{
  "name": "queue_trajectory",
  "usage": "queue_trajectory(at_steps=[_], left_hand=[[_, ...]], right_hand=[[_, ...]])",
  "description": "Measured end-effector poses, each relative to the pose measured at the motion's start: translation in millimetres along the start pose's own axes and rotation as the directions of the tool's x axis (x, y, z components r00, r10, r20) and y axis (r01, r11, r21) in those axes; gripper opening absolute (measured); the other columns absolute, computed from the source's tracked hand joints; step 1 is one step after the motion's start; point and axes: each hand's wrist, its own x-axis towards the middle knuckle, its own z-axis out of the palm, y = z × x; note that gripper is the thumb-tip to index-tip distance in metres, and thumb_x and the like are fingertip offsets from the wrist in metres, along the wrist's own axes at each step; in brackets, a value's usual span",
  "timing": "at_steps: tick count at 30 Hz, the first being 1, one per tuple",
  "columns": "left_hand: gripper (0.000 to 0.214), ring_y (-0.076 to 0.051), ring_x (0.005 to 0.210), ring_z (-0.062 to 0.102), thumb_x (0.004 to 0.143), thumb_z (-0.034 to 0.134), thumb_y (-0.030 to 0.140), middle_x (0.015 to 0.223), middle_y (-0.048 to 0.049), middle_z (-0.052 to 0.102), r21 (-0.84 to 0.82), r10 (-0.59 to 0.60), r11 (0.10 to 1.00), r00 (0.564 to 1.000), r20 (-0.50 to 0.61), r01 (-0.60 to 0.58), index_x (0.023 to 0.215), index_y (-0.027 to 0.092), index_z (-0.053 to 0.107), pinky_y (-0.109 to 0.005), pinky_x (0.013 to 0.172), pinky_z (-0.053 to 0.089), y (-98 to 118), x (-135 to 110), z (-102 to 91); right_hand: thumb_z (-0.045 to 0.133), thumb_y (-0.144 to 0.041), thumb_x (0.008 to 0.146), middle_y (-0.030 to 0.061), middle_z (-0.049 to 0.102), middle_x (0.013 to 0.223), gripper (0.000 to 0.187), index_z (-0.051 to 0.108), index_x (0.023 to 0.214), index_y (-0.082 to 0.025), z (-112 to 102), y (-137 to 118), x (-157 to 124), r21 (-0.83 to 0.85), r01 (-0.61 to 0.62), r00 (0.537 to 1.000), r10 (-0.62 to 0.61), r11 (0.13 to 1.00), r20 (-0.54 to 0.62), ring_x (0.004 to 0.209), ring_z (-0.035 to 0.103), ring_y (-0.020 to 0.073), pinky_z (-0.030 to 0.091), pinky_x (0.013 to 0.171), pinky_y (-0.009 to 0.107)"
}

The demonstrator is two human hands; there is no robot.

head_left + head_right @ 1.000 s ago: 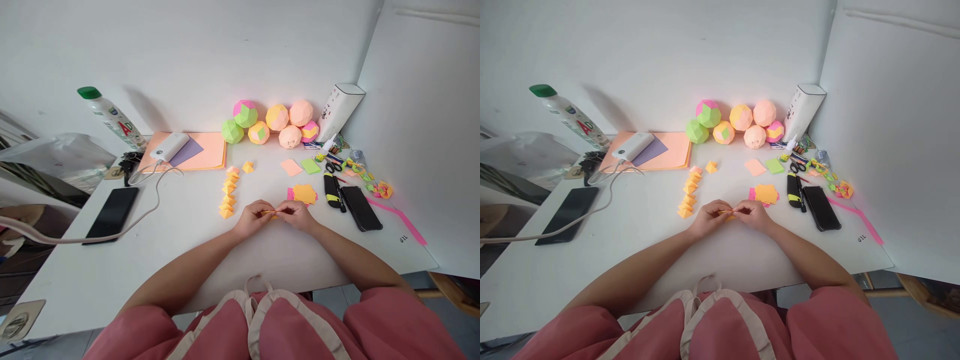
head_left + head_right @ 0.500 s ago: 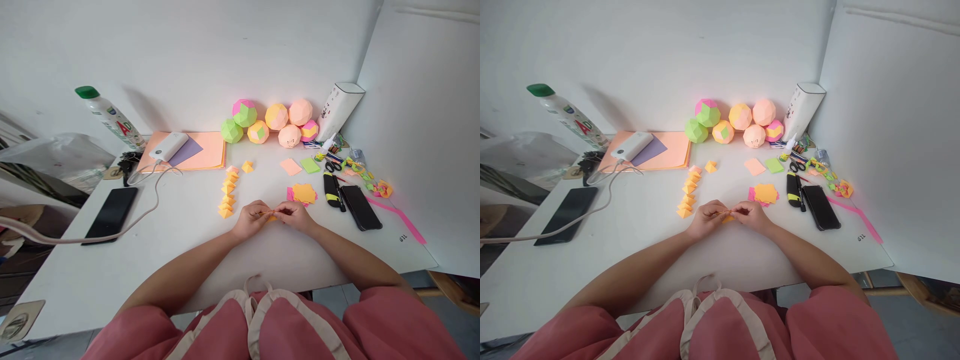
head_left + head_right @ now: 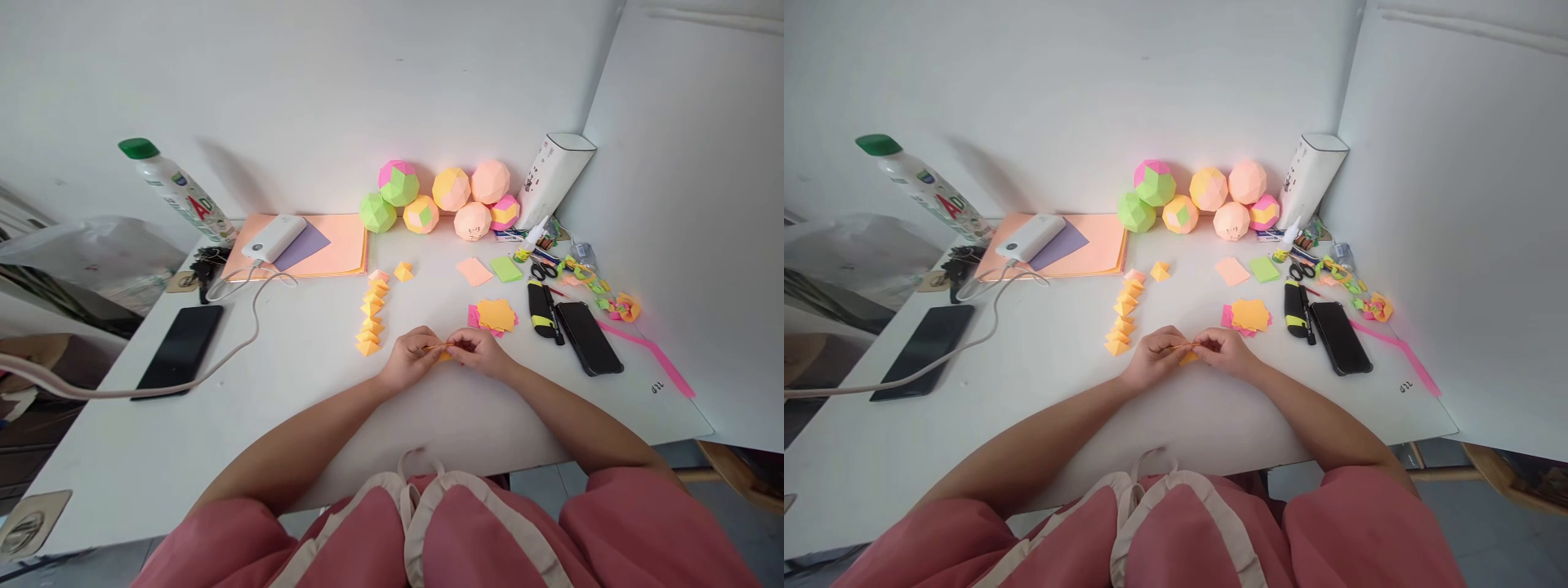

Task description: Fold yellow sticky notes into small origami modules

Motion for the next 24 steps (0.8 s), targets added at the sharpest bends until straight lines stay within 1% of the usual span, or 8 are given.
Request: queue_trajectory(at_steps=[9,15,21,24], left_hand=[[0.022,-0.012,0.065,0.056,0.081,0.056,0.034,0.074,-0.0054,0.058,0.042,0.024,0.999,1.0,-0.013,-0.024,0.075,0.016,0.066,-0.026,0.06,0.047,3.5,-0.2,1.6],[0.022,-0.012,0.064,0.056,0.082,0.054,0.034,0.074,-0.0051,0.058,0.081,0.091,0.993,0.996,-0.025,-0.089,0.077,0.016,0.066,-0.025,0.059,0.048,7.3,-1.6,3.5],[0.021,-0.011,0.063,0.055,0.082,0.055,0.034,0.072,-0.0047,0.058,0.093,0.103,0.991,0.994,-0.027,-0.1,0.076,0.016,0.066,-0.025,0.058,0.047,8.1,-2.1,3.5],[0.02,-0.012,0.064,0.056,0.081,0.055,0.032,0.073,-0.0049,0.058,0.093,0.096,0.991,0.995,-0.027,-0.093,0.076,0.016,0.066,-0.025,0.059,0.047,7.3,-1.5,3.2]], right_hand=[[0.056,-0.032,0.078,-0.0029,0.047,0.06,0.015,0.054,0.075,-0.017,2.2,-5.6,-1.4,-0.016,0.003,1.0,-0.003,1.0,0.027,0.051,0.041,0.0085,0.034,0.047,0.022],[0.051,-0.031,0.079,-0.0034,0.044,0.057,0.015,0.05,0.072,-0.018,2.1,-8.1,-1.8,-0.033,0.024,0.998,-0.023,0.999,0.054,0.049,0.036,0.0085,0.03,0.045,0.022],[0.051,-0.03,0.078,-0.0032,0.044,0.058,0.014,0.05,0.072,-0.018,2.0,-6.0,-1.6,-0.068,0.05,0.998,-0.046,0.996,0.052,0.049,0.037,0.0087,0.03,0.044,0.022],[0.05,-0.028,0.078,-0.0035,0.042,0.056,0.016,0.048,0.066,-0.018,2.4,-5.2,-1.3,-0.106,0.08,0.996,-0.075,0.991,0.046,0.048,0.035,0.0086,0.029,0.044,0.022]])
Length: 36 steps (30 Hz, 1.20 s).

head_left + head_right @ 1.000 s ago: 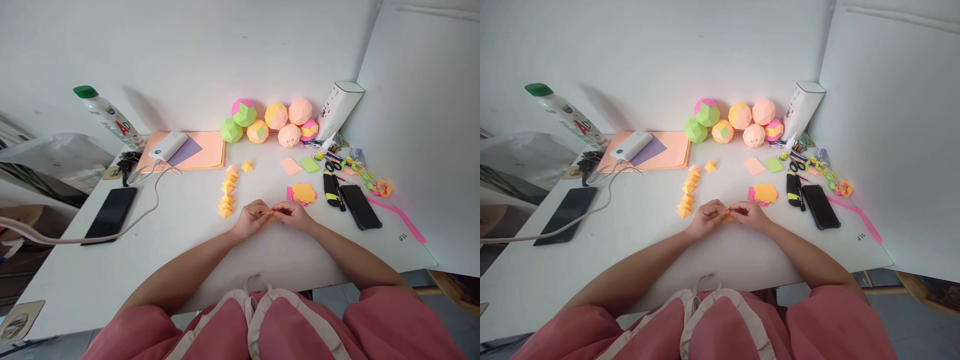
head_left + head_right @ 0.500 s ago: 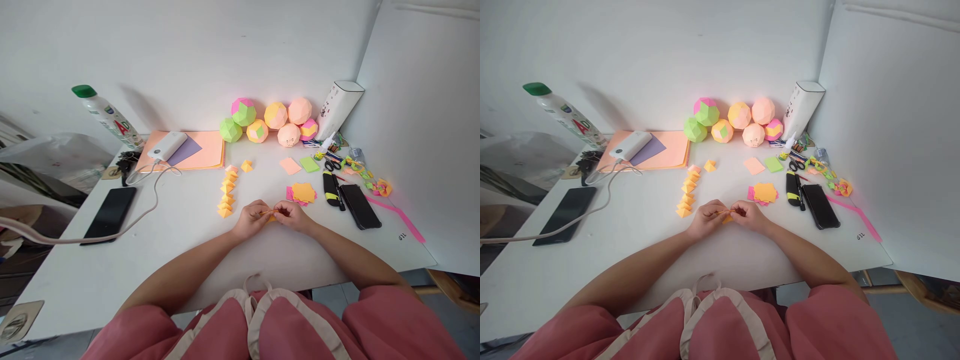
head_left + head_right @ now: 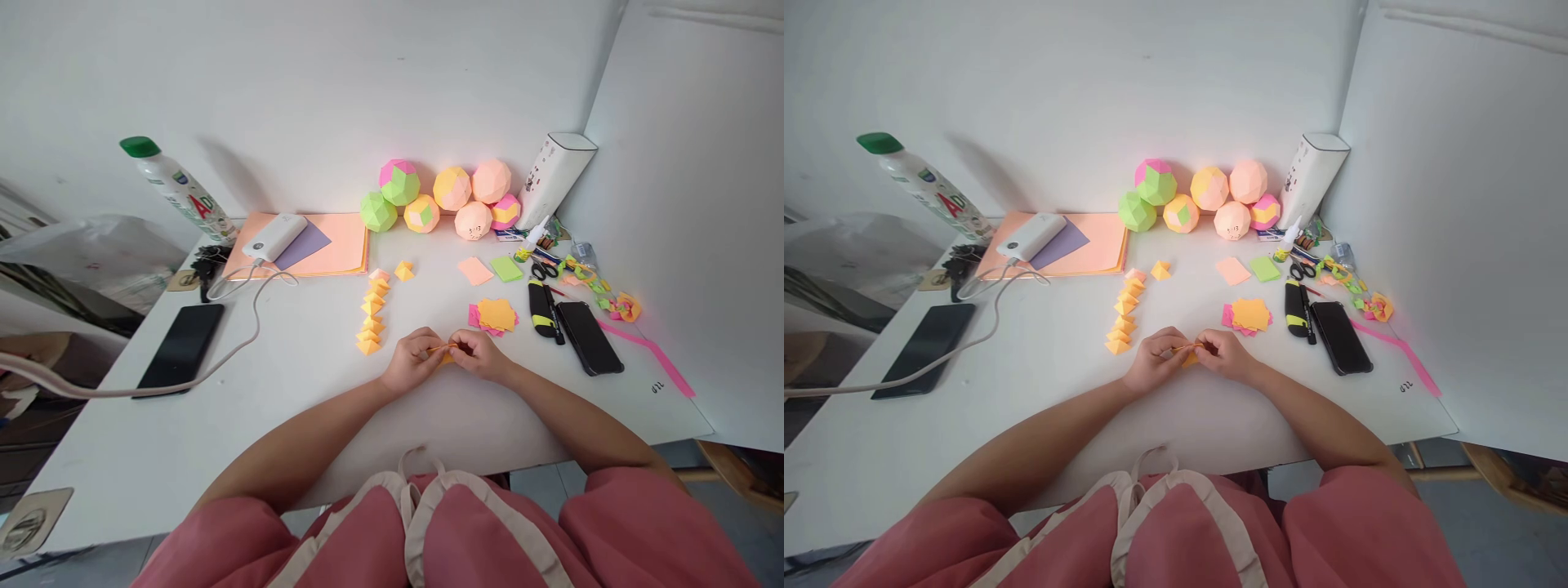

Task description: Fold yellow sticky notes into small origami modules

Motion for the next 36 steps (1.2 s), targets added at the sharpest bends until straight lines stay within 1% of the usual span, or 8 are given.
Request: queue_trajectory(at_steps=[3,5,8,12,17,23,30,36], left_hand=[[0.019,-0.012,0.065,0.056,0.081,0.056,0.031,0.073,-0.0049,0.058,-0.012,-0.028,1.0,1.0,0.006,0.028,0.075,0.016,0.066,-0.025,0.06,0.047,0,1,-0.2],[0.019,-0.012,0.065,0.056,0.08,0.057,0.031,0.072,-0.0046,0.058,-0.032,-0.056,0.998,0.998,0.006,0.057,0.074,0.016,0.066,-0.025,0.061,0.047,-1,1,-0.3],[0.019,-0.012,0.065,0.055,0.079,0.058,0.033,0.072,-0.004,0.058,-0.083,-0.101,0.992,0.995,-0.002,0.1,0.073,0.016,0.065,-0.025,0.059,0.046,-2,2,0.1],[0.021,-0.011,0.063,0.054,0.077,0.06,0.035,0.071,-0.0032,0.057,-0.157,-0.171,0.973,0.985,0.003,0.169,0.071,0.016,0.064,-0.024,0.057,0.044,-7,4,1.0],[0.022,-0.012,0.065,0.053,0.076,0.06,0.037,0.073,-0.0031,0.057,-0.169,-0.27,0.947,0.962,0.033,0.272,0.07,0.016,0.062,-0.024,0.059,0.044,-11,5,1.6],[0.022,-0.01,0.059,0.051,0.075,0.058,0.036,0.067,0.0002,0.055,-0.254,-0.406,0.878,0.912,0.051,0.405,0.069,0.016,0.055,-0.023,0.055,0.043,-4,6,0.1],[0.019,-0.01,0.058,0.049,0.072,0.058,0.033,0.065,0.001,0.052,-0.258,-0.419,0.875,0.908,0.015,0.409,0.065,0.016,0.053,-0.023,0.054,0.041,-2,5,1.7],[0.026,-0.007,0.052,0.038,0.073,0.057,0.035,0.057,0.0039,0.043,-0.184,-0.419,0.895,0.907,-0.031,0.407,0.06,0.016,0.045,-0.021,0.049,0.032,-1,2,3.3]], right_hand=[[0.05,-0.025,0.078,-0.0036,0.04,0.053,0.02,0.045,0.06,-0.018,0,-1,0,-0.03,0.035,0.999,-0.036,0.999,-0.015,0.047,0.034,0.0085,0.027,0.044,0.022],[0.051,-0.025,0.078,-0.0033,0.042,0.053,0.02,0.046,0.06,-0.018,0,-2,0,-0.033,0.046,0.999,-0.047,0.998,-0.022,0.048,0.034,0.0087,0.027,0.044,0.022],[0.053,-0.027,0.079,-0.0025,0.045,0.055,0.019,0.05,0.063,-0.018,0,-2,1,-0.023,0.045,0.998,-0.046,0.999,-0.032,0.048,0.037,0.009,0.03,0.045,0.023],[0.056,-0.031,0.079,-0.0022,0.049,0.059,0.014,0.055,0.075,-0.018,-2,0,1,0.029,0.03,0.998,-0.028,0.999,-0.061,0.051,0.043,0.0097,0.036,0.047,0.023],[0.054,-0.034,0.081,-0.001,0.053,0.062,0.018,0.059,0.078,-0.017,-4,4,1,0.095,-0.024,1.0,0.026,0.995,-0.015,0.052,0.049,0.0102,0.04,0.049,0.023],[0.057,-0.035,0.08,-0.0026,0.053,0.059,0.019,0.057,0.075,-0.016,-6,2,0,0.168,-0.082,0.995,0.089,0.982,-0.037,0.051,0.05,0.0093,0.04,0.049,0.022],[0.058,-0.033,0.079,-0.003,0.052,0.058,0.018,0.056,0.072,-0.016,-6,4,1,0.201,-0.11,0.992,0.12,0.973,-0.035,0.05,0.05,0.0091,0.039,0.047,0.021],[0.058,-0.033,0.078,-0.0032,0.052,0.057,0.018,0.056,0.071,-0.016,-6,5,1,0.216,-0.123,0.99,0.135,0.969,-0.045,0.048,0.049,0.0087,0.039,0.046,0.021]])
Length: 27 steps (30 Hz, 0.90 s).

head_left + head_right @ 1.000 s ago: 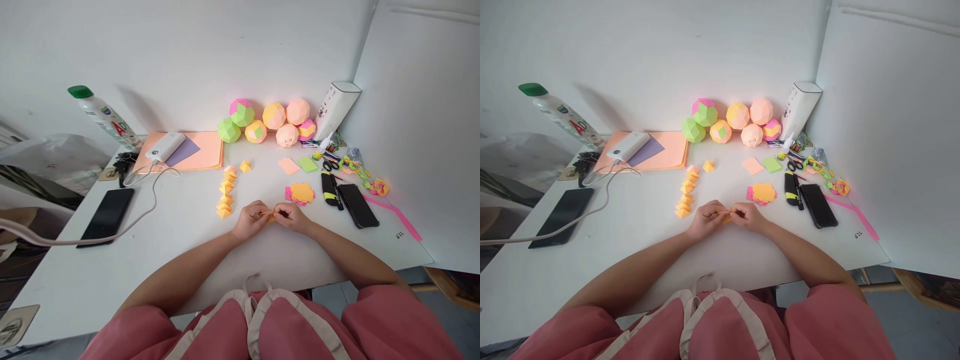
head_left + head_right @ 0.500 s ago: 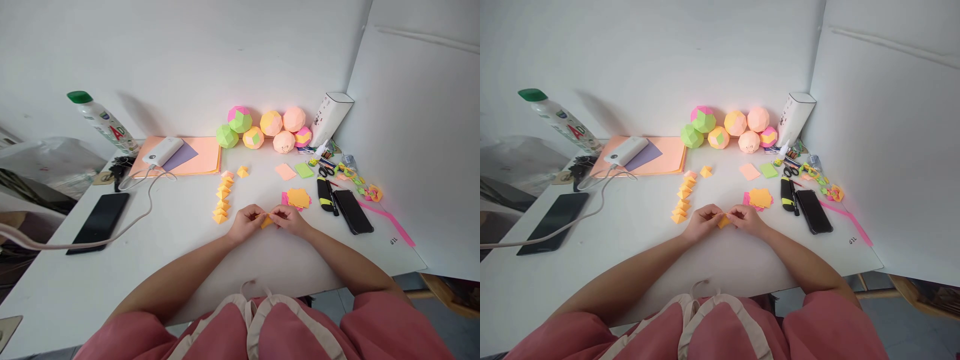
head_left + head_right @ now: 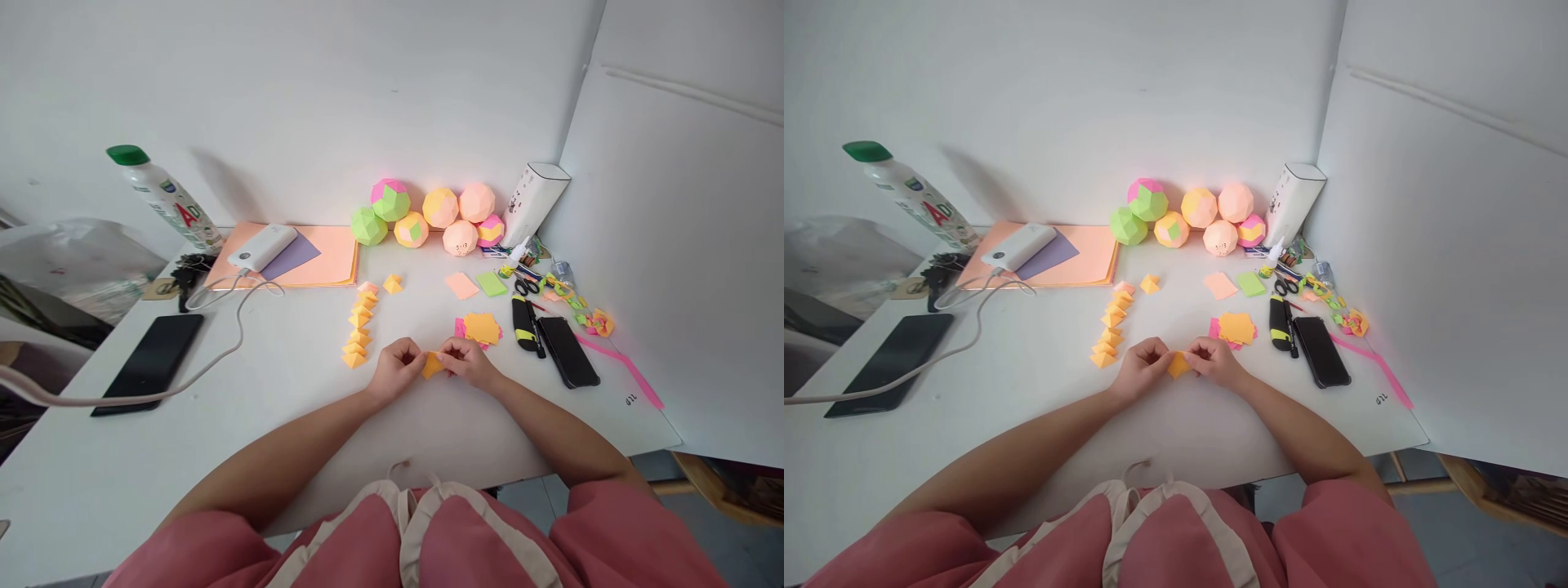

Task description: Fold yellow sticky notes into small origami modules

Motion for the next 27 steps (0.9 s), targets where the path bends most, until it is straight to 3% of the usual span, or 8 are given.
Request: queue_trajectory(at_steps=[8,13,16,19,22,27], left_hand=[[0.04,-0.007,0.048,0.029,0.079,0.05,0.042,0.051,0.0055,0.031,0.044,-0.034,0.998,0.999,0.005,0.033,0.053,0.018,0.032,-0.021,0.046,0.024,2.3,0.4,0.4],[0.044,-0.008,0.05,0.036,0.084,0.042,0.048,0.051,0.0034,0.04,0.001,-0.047,0.999,0.999,-0.016,0.047,0.053,0.017,0.036,-0.021,0.049,0.032,3.6,1.6,-2.0],[0.038,-0.009,0.053,0.042,0.083,0.045,0.049,0.057,0.0027,0.046,-0.071,-0.044,0.997,0.999,-0.032,0.041,0.062,0.017,0.045,-0.022,0.052,0.038,4.2,2.7,-3.3],[0.028,-0.01,0.062,0.049,0.077,0.055,0.047,0.071,0.0001,0.053,-0.083,0.036,0.996,0.998,0.049,-0.032,0.08,0.018,0.056,-0.024,0.058,0.042,1.6,4.6,-3.1],[0.026,-0.012,0.066,0.05,0.076,0.057,0.044,0.076,-0.0024,0.056,-0.008,0.093,0.996,0.986,0.14,-0.093,0.076,0.018,0.06,-0.026,0.062,0.043,-1.9,6.1,-2.2],[0.029,-0.009,0.054,0.048,0.075,0.058,0.047,0.064,0.0009,0.055,-0.11,-0.013,0.994,0.996,0.085,0.023,0.076,0.017,0.054,-0.023,0.053,0.04,0.2,7.6,-3.9]], right_hand=[[0.06,-0.035,0.077,-0.0037,0.05,0.058,0.021,0.055,0.07,-0.017,-1.1,-0.9,-0.2,0.046,-0.019,1.0,0.018,0.999,0.006,0.048,0.05,0.0086,0.041,0.047,0.022],[0.06,-0.036,0.077,-0.0036,0.052,0.061,0.021,0.054,0.07,-0.017,-3.5,-2.0,0.7,0.083,-0.043,0.999,0.043,0.996,-0.001,0.049,0.052,0.009,0.043,0.048,0.023],[0.06,-0.036,0.077,-0.0032,0.053,0.063,0.021,0.054,0.07,-0.017,-4.5,-2.2,1.2,0.073,-0.049,0.999,0.048,0.996,0.014,0.049,0.052,0.0084,0.042,0.047,0.022],[0.06,-0.036,0.077,-0.0037,0.052,0.061,0.022,0.054,0.071,-0.016,-4.8,-0.7,1.7,0.05,-0.041,0.998,0.038,0.998,0.045,0.047,0.051,0.0076,0.04,0.046,0.021],[0.06,-0.038,0.077,-0.0039,0.051,0.059,0.023,0.055,0.072,-0.016,-4.9,1.8,2.3,0.04,-0.031,0.998,0.029,0.999,0.047,0.047,0.05,0.0073,0.04,0.046,0.02],[0.064,-0.039,0.074,-0.0028,0.055,0.065,0.028,0.055,0.089,-0.017,-4.9,2.6,4.2,0.095,-0.037,0.998,0.032,0.995,0.051,0.053,0.053,0.0084,0.041,0.048,0.02]])
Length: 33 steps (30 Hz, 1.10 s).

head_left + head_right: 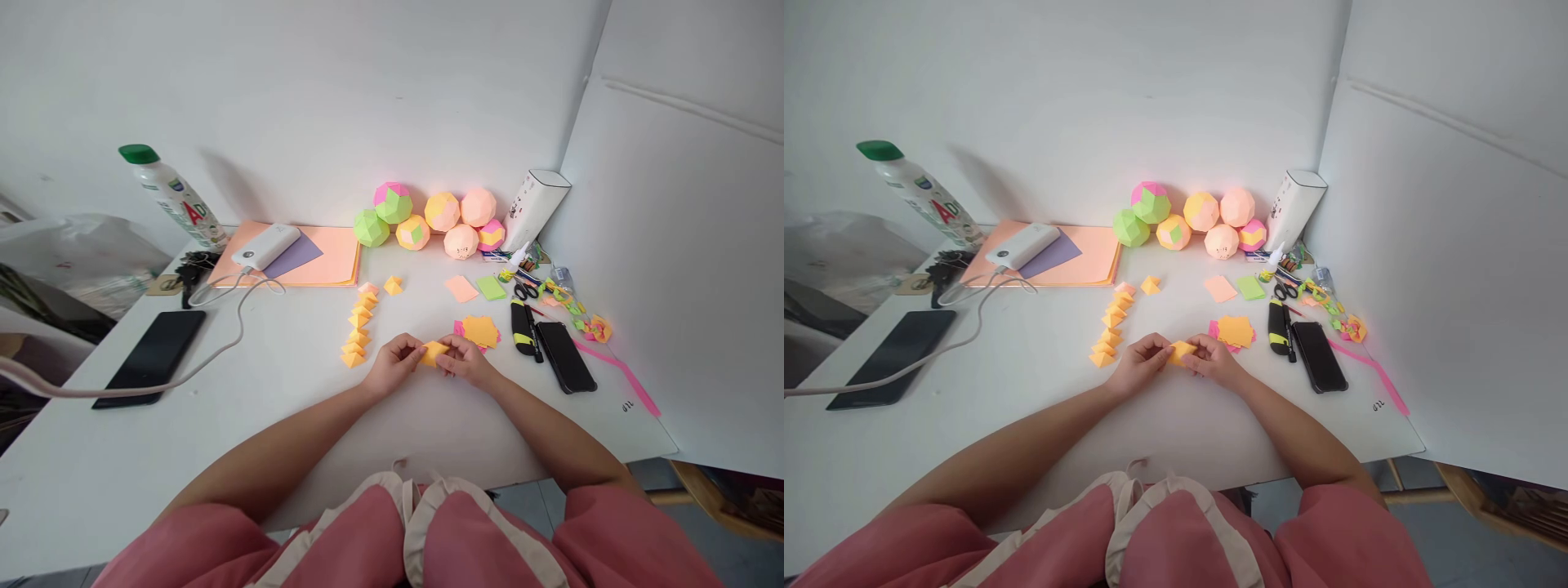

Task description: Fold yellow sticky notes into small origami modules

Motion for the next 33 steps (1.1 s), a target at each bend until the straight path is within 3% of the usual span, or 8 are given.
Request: queue_trajectory(at_steps=[4,10,13,17,22,27,33], left_hand=[[0.034,-0.009,0.05,0.05,0.074,0.058,0.049,0.06,0.0008,0.06,-0.122,-0.108,0.987,0.994,0.003,0.107,0.08,0.018,0.048,-0.024,0.052,0.042,4,0,-1.9],[0.034,-0.012,0.063,0.057,0.074,0.058,0.05,0.073,-0.0018,0.061,-0.06,-0.101,0.992,0.989,0.104,0.108,0.078,0.016,0.052,-0.023,0.055,0.043,5,-2,-0.3],[0.035,-0.011,0.063,0.055,0.077,0.056,0.048,0.076,-0.002,0.059,-0.065,-0.074,0.995,0.992,0.107,0.081,0.091,0.016,0.052,-0.023,0.054,0.043,4,-3,0.5],[0.044,-0.01,0.064,0.057,0.077,0.059,0.041,0.084,-0.0005,0.056,-0.121,-0.043,0.991,0.993,0.106,0.056,0.11,0.021,0.04,-0.021,0.052,0.042,2,-2,0.6],[0.038,-0.01,0.064,0.056,0.079,0.058,0.038,0.08,0.0022,0.053,-0.146,0.003,0.989,0.988,0.155,0.019,0.107,0.022,0.037,-0.021,0.054,0.043,-1,-1,-0.3],[0.033,-0.013,0.076,0.058,0.08,0.057,0.037,0.088,-0.0034,0.057,-0.118,0.015,0.993,0.97,0.241,0.014,0.106,0.019,0.047,-0.028,0.069,0.047,-6,-1,-1.5],[0.035,-0.015,0.078,0.059,0.077,0.061,0.039,0.092,-0.0055,0.06,-0.122,-0.005,0.992,0.978,0.209,0.032,0.103,0.018,0.051,-0.031,0.071,0.048,-9,-1,-1.2]], right_hand=[[0.063,-0.039,0.075,-0.0001,0.061,0.074,0.03,0.056,0.095,-0.018,0,-2,1,-0.017,-0.001,1.0,0.002,1.0,0.008,0.054,0.054,0.0079,0.042,0.047,0.019],[0.058,-0.04,0.079,-0.0025,0.056,0.057,0.025,0.06,0.086,-0.016,-3,-3,3,0.003,0.025,0.999,-0.025,1.0,0.021,0.049,0.051,0.0086,0.041,0.047,0.021],[0.059,-0.04,0.079,-0.0017,0.057,0.061,0.028,0.062,0.093,-0.016,-4,-3,3,0.002,0.036,0.999,-0.036,0.999,0.035,0.049,0.051,0.0083,0.042,0.047,0.021],[0.061,-0.037,0.077,-0.0026,0.055,0.062,0.033,0.061,0.102,-0.016,-4,1,3,0.018,0.046,0.999,-0.046,0.999,0.024,0.05,0.052,0.008,0.043,0.047,0.022],[0.065,-0.034,0.074,-0.0037,0.055,0.067,0.038,0.057,0.108,-0.019,-5,5,4,0.098,0.059,0.998,-0.059,0.993,-0.004,0.05,0.056,0.0082,0.045,0.047,0.022],[0.066,-0.035,0.074,-0.0025,0.059,0.059,0.029,0.062,0.094,-0.016,-7,7,4,0.083,0.037,0.999,-0.037,0.996,-0.003,0.049,0.055,0.0093,0.046,0.048,0.023],[0.067,-0.035,0.072,-0.002,0.06,0.058,0.026,0.063,0.089,-0.016,-4,4,2,0.051,0.035,0.998,-0.032,0.998,-0.048,0.049,0.055,0.0094,0.046,0.046,0.023]])
